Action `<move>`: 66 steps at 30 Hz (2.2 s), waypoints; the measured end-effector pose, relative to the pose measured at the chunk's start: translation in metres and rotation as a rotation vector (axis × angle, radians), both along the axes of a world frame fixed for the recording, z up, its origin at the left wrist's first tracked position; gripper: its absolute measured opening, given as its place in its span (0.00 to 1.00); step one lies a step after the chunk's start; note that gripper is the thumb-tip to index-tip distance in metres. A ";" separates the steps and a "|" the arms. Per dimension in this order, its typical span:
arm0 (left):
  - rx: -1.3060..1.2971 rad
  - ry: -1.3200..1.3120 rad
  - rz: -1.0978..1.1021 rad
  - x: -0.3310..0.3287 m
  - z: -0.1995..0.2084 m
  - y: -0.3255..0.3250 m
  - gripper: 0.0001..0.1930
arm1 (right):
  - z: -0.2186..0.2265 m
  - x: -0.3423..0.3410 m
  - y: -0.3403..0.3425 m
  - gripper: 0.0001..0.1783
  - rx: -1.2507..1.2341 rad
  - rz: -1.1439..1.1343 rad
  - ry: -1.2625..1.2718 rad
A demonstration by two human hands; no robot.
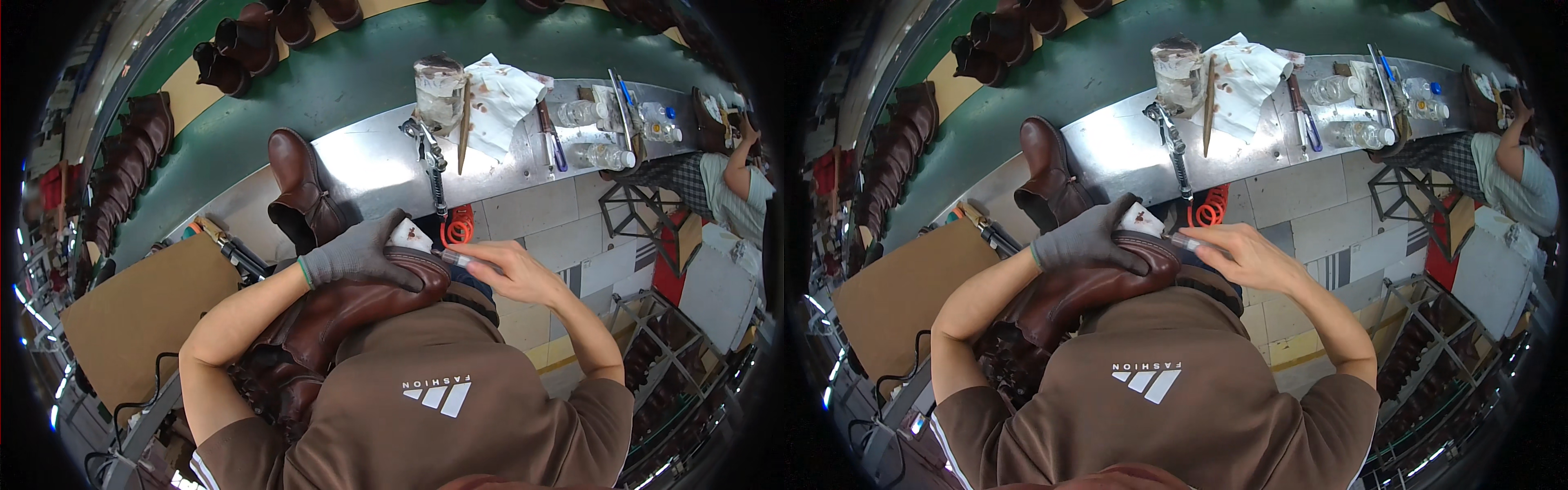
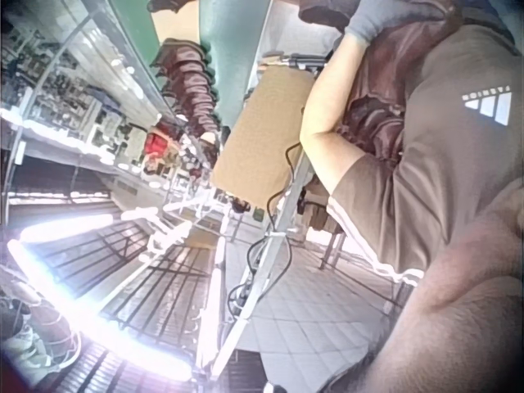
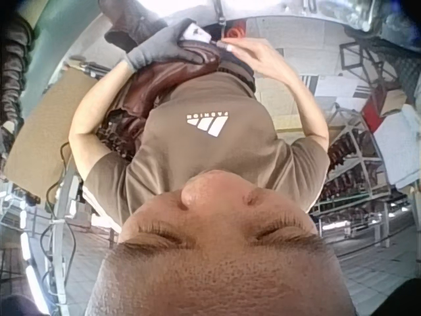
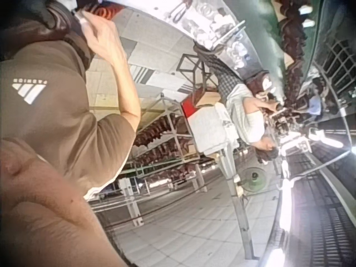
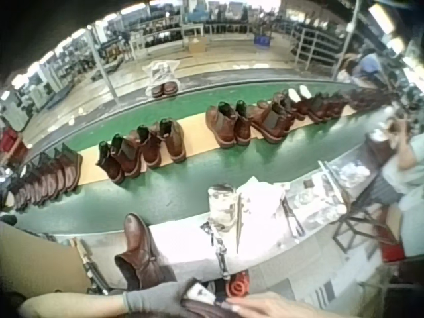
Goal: Using a heat gun, brush, and air spray to finish and clean leather boots on a factory production line.
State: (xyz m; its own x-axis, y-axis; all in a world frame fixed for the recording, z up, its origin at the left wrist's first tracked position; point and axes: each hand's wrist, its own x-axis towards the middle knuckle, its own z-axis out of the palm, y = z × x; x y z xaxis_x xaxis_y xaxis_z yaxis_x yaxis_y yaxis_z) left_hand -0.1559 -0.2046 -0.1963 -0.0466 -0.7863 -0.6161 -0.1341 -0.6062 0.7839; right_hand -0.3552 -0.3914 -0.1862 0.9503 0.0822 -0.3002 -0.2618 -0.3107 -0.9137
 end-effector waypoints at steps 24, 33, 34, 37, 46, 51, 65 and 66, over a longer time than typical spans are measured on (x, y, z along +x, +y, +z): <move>0.013 0.055 -0.011 0.000 -0.001 -0.004 0.47 | 0.031 -0.008 0.013 0.20 -0.357 -0.027 -0.330; 0.008 0.034 -0.018 0.001 0.002 -0.004 0.48 | 0.042 -0.008 0.010 0.19 -0.371 -0.077 -0.296; -0.018 0.046 0.010 0.000 0.004 -0.003 0.49 | 0.047 -0.009 0.006 0.17 -0.374 -0.048 -0.246; -0.033 0.003 -0.008 -0.001 -0.001 0.003 0.49 | 0.052 -0.011 -0.007 0.16 -0.271 -0.167 -0.167; -0.113 -0.146 0.044 -0.005 -0.009 0.010 0.61 | 0.006 0.000 0.011 0.23 -0.251 -0.214 -0.050; -0.089 0.046 0.060 0.000 -0.004 -0.004 0.58 | 0.013 0.020 0.016 0.25 -0.229 -0.040 -0.295; 0.000 -0.016 0.082 0.001 -0.002 0.006 0.70 | 0.019 -0.003 -0.016 0.15 -0.271 -0.198 -0.256; -0.031 0.031 0.114 0.002 -0.002 0.006 0.72 | 0.014 -0.006 -0.015 0.15 -0.272 -0.198 -0.255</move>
